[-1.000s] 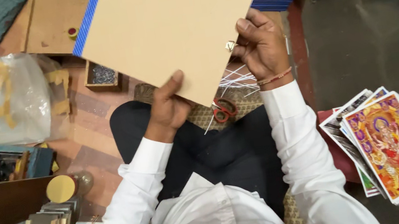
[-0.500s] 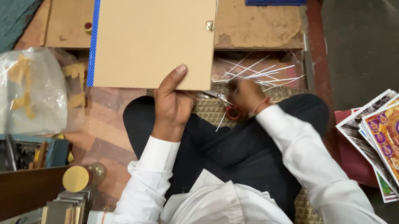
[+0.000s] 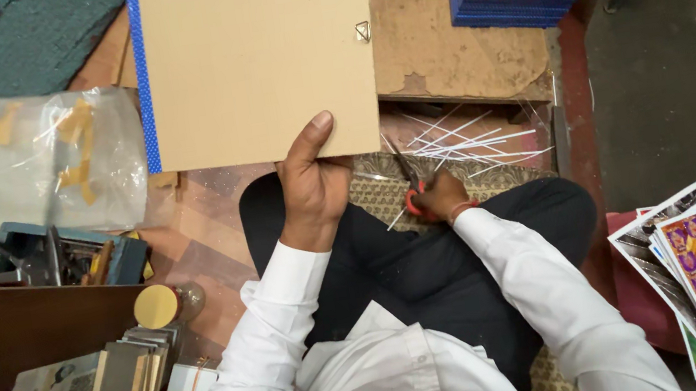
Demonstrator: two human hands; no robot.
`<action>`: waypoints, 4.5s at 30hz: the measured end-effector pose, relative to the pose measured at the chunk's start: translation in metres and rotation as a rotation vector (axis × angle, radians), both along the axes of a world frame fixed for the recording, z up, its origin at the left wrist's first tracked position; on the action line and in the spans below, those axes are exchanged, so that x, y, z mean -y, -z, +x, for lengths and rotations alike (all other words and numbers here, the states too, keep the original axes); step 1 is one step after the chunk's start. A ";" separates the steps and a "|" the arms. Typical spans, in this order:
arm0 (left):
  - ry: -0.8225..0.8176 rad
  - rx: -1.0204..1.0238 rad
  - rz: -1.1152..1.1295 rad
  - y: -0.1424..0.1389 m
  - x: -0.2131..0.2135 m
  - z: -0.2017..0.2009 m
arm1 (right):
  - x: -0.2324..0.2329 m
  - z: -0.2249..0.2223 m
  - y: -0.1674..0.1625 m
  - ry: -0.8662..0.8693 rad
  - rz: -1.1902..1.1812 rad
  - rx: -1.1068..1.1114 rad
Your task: The person sits on the floor and uses scissors to cut a clear plastic sheet and blue decorative tape. They place the plastic over a printed picture of a deity, then apply the blue tape around the edges to create a frame. The person trims excess tape and adjusts the frame, then places the finished item on a stack.
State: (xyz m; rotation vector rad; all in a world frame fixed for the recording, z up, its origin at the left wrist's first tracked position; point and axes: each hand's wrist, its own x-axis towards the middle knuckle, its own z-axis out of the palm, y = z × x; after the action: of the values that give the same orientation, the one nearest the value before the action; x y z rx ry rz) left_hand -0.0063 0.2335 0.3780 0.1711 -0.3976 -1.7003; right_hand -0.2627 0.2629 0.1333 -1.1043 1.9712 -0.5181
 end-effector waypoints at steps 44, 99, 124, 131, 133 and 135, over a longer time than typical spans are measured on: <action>0.095 0.105 -0.030 -0.009 0.001 -0.002 | -0.078 0.135 -0.235 -0.080 -0.789 0.947; 0.426 -0.047 -0.079 0.058 -0.017 -0.001 | -0.045 0.103 -0.294 0.138 -1.030 0.704; 0.153 1.577 -0.886 -0.170 0.016 0.133 | -0.054 0.146 -0.296 -0.324 -1.068 0.458; 0.126 1.403 -0.970 -0.134 0.012 0.144 | -0.064 0.109 -0.314 -0.560 -0.941 0.036; 0.164 1.417 -0.927 -0.129 0.008 0.145 | -0.070 0.111 -0.313 -0.646 -0.960 -0.086; 0.203 1.388 -0.891 -0.131 0.006 0.147 | -0.074 0.117 -0.312 -0.710 -0.968 -0.163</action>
State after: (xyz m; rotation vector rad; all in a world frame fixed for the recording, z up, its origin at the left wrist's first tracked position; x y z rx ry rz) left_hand 0.1404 0.2280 0.5088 0.6456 -2.1749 -1.1896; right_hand -0.1459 0.3367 0.4450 -2.3614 1.2495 -1.0288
